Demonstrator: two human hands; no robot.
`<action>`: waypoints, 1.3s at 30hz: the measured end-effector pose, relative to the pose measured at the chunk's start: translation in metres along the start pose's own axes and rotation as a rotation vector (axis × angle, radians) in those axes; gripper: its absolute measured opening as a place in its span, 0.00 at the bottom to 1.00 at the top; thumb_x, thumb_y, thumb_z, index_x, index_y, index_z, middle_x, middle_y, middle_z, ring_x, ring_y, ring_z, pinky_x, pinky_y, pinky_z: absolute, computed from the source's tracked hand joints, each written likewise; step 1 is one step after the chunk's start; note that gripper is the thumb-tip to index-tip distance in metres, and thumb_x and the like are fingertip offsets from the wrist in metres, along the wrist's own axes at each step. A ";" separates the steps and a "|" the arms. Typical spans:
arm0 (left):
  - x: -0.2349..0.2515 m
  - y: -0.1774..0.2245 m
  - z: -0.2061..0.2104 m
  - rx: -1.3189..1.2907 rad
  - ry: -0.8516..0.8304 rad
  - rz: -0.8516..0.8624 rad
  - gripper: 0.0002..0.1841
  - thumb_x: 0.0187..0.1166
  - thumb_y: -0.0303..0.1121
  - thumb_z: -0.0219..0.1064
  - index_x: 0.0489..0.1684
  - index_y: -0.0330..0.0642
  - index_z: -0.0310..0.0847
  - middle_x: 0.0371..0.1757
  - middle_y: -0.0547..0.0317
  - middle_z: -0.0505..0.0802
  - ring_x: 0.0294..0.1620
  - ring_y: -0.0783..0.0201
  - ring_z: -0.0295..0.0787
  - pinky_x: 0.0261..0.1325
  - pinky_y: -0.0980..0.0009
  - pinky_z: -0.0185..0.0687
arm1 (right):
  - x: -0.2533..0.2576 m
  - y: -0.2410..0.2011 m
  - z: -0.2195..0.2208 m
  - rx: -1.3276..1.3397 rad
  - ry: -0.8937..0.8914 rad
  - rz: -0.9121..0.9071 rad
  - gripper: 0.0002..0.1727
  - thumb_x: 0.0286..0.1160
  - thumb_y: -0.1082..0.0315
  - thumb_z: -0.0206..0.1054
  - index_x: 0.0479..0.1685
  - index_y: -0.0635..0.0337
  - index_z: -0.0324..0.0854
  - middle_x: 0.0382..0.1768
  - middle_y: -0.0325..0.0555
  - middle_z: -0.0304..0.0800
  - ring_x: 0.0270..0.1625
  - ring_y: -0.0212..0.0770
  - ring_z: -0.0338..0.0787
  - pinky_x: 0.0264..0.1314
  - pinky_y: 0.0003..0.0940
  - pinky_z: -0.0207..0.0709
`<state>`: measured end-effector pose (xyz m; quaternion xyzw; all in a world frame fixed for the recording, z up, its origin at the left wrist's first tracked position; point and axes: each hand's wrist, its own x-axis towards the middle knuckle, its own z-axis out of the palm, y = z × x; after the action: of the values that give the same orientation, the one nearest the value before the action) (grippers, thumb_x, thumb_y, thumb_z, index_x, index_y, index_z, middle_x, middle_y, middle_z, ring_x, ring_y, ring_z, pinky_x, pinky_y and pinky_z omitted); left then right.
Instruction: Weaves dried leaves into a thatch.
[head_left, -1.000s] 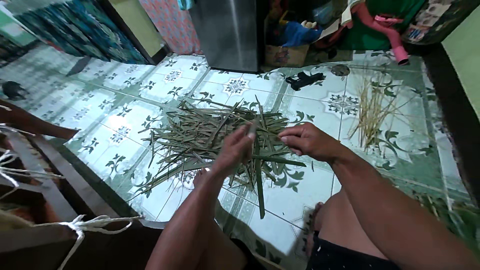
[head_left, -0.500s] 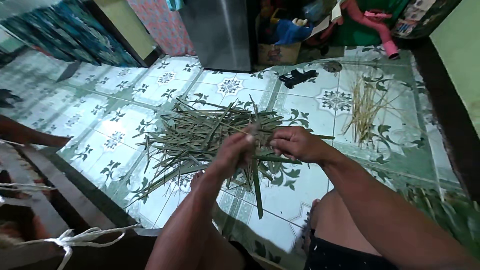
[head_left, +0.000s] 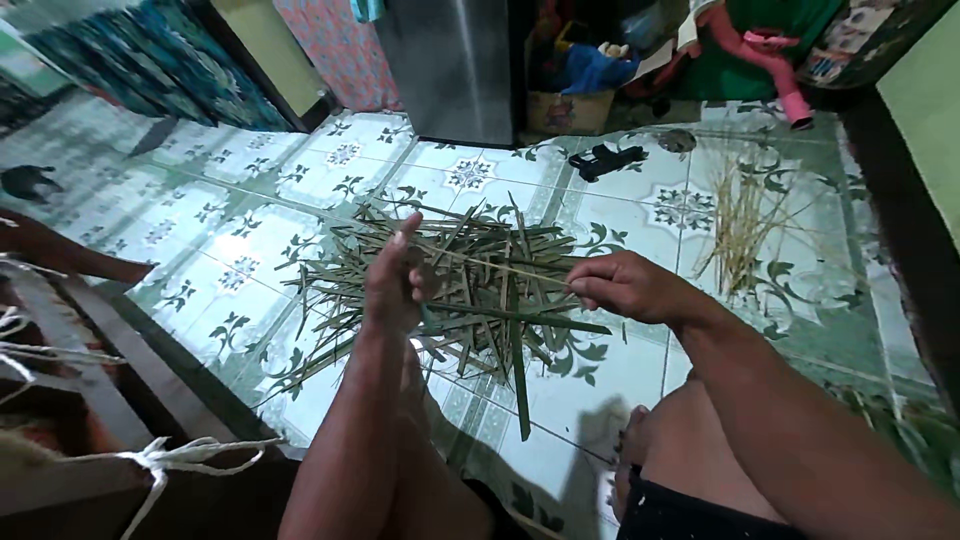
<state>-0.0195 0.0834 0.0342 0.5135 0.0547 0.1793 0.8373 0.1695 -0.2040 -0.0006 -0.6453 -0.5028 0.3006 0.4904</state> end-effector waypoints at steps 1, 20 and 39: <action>-0.001 -0.002 -0.004 -0.006 0.019 -0.001 0.22 0.88 0.54 0.53 0.74 0.61 0.78 0.11 0.74 0.74 0.08 0.77 0.69 0.15 0.80 0.72 | 0.001 0.002 -0.001 0.000 -0.001 0.024 0.14 0.89 0.63 0.56 0.46 0.57 0.88 0.22 0.26 0.79 0.21 0.18 0.71 0.24 0.15 0.65; -0.011 -0.024 0.042 0.110 -0.095 -0.138 0.25 0.85 0.49 0.60 0.79 0.52 0.76 0.14 0.72 0.77 0.10 0.77 0.72 0.16 0.81 0.73 | 0.002 -0.004 0.000 -0.049 -0.045 -0.027 0.15 0.89 0.64 0.54 0.47 0.58 0.88 0.23 0.24 0.79 0.21 0.15 0.71 0.24 0.12 0.66; -0.013 -0.003 -0.017 0.300 0.194 -0.021 0.23 0.88 0.50 0.49 0.75 0.54 0.76 0.15 0.73 0.75 0.09 0.77 0.68 0.15 0.79 0.72 | -0.002 0.007 -0.009 -0.194 0.071 0.140 0.14 0.89 0.62 0.57 0.49 0.58 0.88 0.26 0.31 0.82 0.20 0.21 0.71 0.24 0.19 0.68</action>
<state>-0.0360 0.0918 0.0222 0.6123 0.1667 0.2093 0.7440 0.1790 -0.2091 -0.0049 -0.7335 -0.4654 0.2611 0.4209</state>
